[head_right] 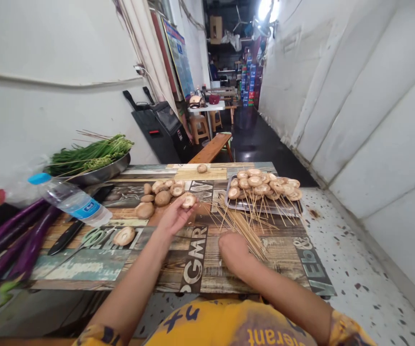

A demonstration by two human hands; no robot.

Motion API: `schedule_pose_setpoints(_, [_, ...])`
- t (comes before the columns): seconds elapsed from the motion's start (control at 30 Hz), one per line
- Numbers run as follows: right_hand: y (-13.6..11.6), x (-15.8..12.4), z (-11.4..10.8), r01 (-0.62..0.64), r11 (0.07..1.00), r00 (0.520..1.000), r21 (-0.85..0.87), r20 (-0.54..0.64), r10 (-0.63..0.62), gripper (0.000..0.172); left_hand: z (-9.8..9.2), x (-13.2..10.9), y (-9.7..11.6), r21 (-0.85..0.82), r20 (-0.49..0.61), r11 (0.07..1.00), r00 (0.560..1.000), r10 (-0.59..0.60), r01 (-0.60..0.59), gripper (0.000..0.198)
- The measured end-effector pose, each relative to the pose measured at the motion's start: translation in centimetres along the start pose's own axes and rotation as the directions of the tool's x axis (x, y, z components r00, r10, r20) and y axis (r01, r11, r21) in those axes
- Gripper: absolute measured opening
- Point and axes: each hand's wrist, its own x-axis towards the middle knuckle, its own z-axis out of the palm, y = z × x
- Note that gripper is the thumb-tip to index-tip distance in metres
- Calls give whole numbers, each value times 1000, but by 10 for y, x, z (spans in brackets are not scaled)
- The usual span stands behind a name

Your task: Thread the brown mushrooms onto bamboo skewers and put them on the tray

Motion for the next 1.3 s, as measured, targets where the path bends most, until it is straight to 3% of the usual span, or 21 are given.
schedule_pose_setpoints(0.1, [2,0,-8,-19,1000,997,-12,78,20,19,-1,14,-1,-7,43,999,998,40,-40,17])
schedule_pose_setpoints(0.23, [1,-12,-17,-14,1000,984,13,179,12,22,-9,25,-4,-75,-19,996,999,37,-38,14])
schedule_pose_setpoints(0.4, [12,-18,-19,-17,956,991,293,130,-22,16,-14,29,1,-216,-59,974,995,-76,61,16])
schedule_pose_setpoints(0.53, [19,-6,-11,14,825,999,565,32,-39,8,-14,29,3,-260,-110,964,990,-87,56,17])
schedule_pose_setpoints(0.63, [13,8,-2,43,749,998,661,-2,-55,9,-12,26,-1,-218,-50,972,994,-100,87,12])
schedule_pose_setpoints(0.7, [5,16,3,-27,639,995,769,85,-61,10,-10,25,-4,-219,12,968,992,-125,125,9])
schedule_pose_setpoints(0.8, [-4,25,10,-226,376,950,899,289,-120,10,-10,25,-6,-257,70,953,986,-149,162,8])
schedule_pose_setpoints(0.87, [-7,28,14,-288,254,932,923,331,-149,11,-12,26,-7,-244,82,957,987,-139,155,9])
schedule_pose_setpoints(1.03, [-7,31,18,-206,88,971,975,215,-106,30,-11,25,-9,-109,60,992,996,-62,69,14])
schedule_pose_setpoints(1.13, [-6,32,21,-135,10,991,991,135,-20,31,-7,23,-13,-55,55,997,997,-59,62,12])
schedule_pose_setpoints(1.2, [-5,31,22,-86,13,995,996,85,45,34,-5,23,-14,-50,41,997,998,-57,59,11])
schedule_pose_setpoints(1.3, [-3,27,23,-7,117,993,993,-7,115,43,-8,26,-14,-79,-10,995,998,-55,54,11])
